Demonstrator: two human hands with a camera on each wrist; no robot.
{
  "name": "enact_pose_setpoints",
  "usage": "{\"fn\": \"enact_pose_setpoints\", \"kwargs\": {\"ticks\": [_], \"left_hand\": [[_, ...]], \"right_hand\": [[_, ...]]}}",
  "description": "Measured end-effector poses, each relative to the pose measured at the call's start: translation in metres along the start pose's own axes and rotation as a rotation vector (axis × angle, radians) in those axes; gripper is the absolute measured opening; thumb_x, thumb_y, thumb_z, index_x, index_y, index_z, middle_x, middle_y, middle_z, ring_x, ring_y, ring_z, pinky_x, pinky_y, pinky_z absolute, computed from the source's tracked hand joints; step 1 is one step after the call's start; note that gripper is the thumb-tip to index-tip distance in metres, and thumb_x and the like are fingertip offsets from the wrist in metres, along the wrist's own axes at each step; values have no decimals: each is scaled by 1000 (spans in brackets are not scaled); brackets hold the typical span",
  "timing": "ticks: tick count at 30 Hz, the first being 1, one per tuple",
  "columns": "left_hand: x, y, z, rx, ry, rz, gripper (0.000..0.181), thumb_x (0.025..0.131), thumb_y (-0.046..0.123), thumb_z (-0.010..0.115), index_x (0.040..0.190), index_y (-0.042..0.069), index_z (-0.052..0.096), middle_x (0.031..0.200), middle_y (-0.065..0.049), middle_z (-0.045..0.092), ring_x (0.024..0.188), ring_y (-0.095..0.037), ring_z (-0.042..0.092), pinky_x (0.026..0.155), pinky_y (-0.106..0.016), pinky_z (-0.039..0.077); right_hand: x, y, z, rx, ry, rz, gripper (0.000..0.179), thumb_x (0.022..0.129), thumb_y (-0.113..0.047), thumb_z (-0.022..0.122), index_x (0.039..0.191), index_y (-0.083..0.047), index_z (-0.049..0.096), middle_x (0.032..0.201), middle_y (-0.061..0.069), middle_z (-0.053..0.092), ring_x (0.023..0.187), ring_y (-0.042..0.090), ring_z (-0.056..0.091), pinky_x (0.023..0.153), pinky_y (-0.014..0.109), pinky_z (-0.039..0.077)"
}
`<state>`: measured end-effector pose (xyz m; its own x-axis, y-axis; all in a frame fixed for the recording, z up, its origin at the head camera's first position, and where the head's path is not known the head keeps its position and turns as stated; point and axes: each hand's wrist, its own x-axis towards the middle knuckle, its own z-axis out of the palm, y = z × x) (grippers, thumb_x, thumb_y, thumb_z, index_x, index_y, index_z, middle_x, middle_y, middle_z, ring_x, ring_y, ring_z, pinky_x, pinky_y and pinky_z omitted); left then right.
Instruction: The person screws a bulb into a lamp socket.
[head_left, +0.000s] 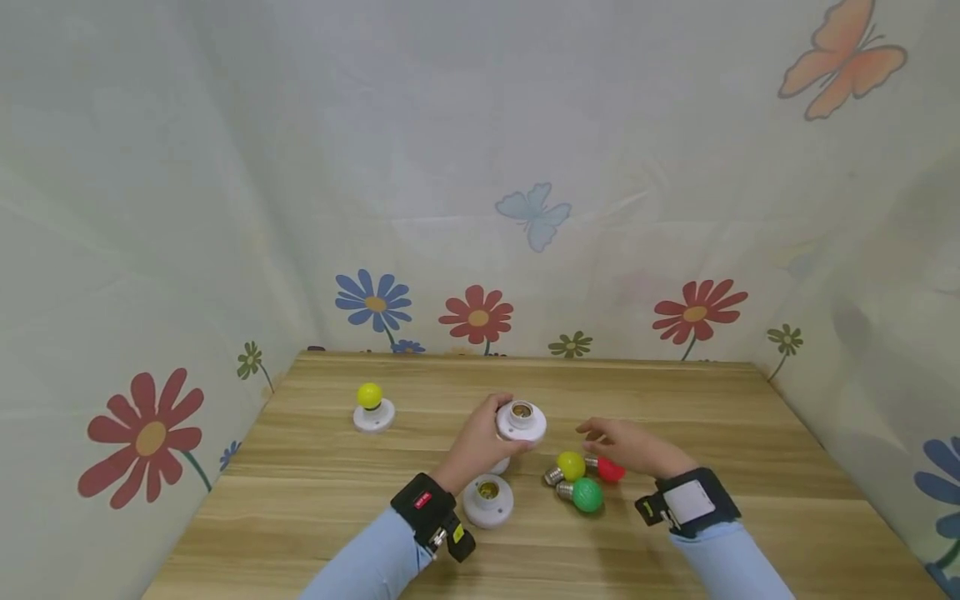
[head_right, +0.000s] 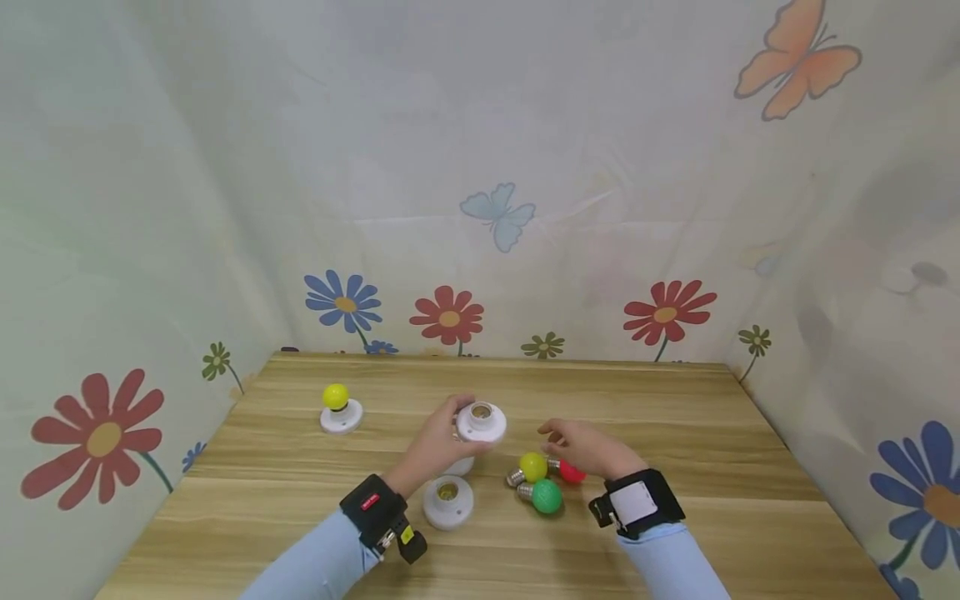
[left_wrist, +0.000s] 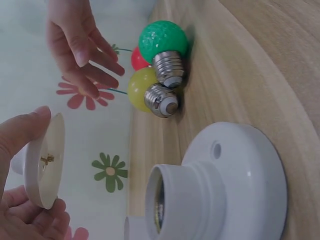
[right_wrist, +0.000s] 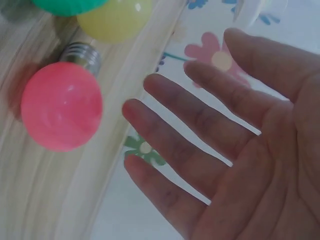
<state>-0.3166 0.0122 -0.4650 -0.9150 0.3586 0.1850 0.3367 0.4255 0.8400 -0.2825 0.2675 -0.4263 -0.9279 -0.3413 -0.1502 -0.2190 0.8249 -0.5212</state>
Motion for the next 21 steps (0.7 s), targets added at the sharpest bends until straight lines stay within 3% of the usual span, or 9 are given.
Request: {"fn": "enact_pose_setpoints", "kwargs": {"ticks": [6,9,13,17,21], "left_hand": [[0,4,-3,-16,18,-2,85,75,33,84,143,8,39,143,-10,48,130,-24,48,109,-42,40],[-1,5,-5,-9,16,-3,86,75,34,83,144,8,39,144,-11,47,131,-25,47,110,-43,39],[-4,4,-5,-4,17,-9,86,75,33,83,144,9,39,145,-10,47,132,-24,46,111,-43,38],[-5,3,-3,-1,22,-6,85,75,32,83,143,7,39,144,-11,47,132,-25,46,111,-43,38],[-8,4,-3,-22,17,-10,84,75,31,83,143,5,40,143,-12,48,131,-26,47,111,-44,38]], "right_hand": [[-13,-17,16,-200,140,23,26,87,-29,71,99,-8,63,84,1,62,73,14,56,65,33,53],[-22,-19,38,-300,183,49,42,81,-39,76,99,-5,60,81,4,58,66,13,52,57,32,49],[-28,-15,67,-371,244,61,70,73,-45,80,115,3,52,90,13,58,64,17,55,53,34,53],[-26,-12,81,-366,279,74,81,71,-39,84,124,10,46,94,20,59,63,22,58,50,38,53],[-25,-19,74,-286,230,105,72,75,-28,82,123,12,48,95,20,60,71,23,60,57,40,55]]}}
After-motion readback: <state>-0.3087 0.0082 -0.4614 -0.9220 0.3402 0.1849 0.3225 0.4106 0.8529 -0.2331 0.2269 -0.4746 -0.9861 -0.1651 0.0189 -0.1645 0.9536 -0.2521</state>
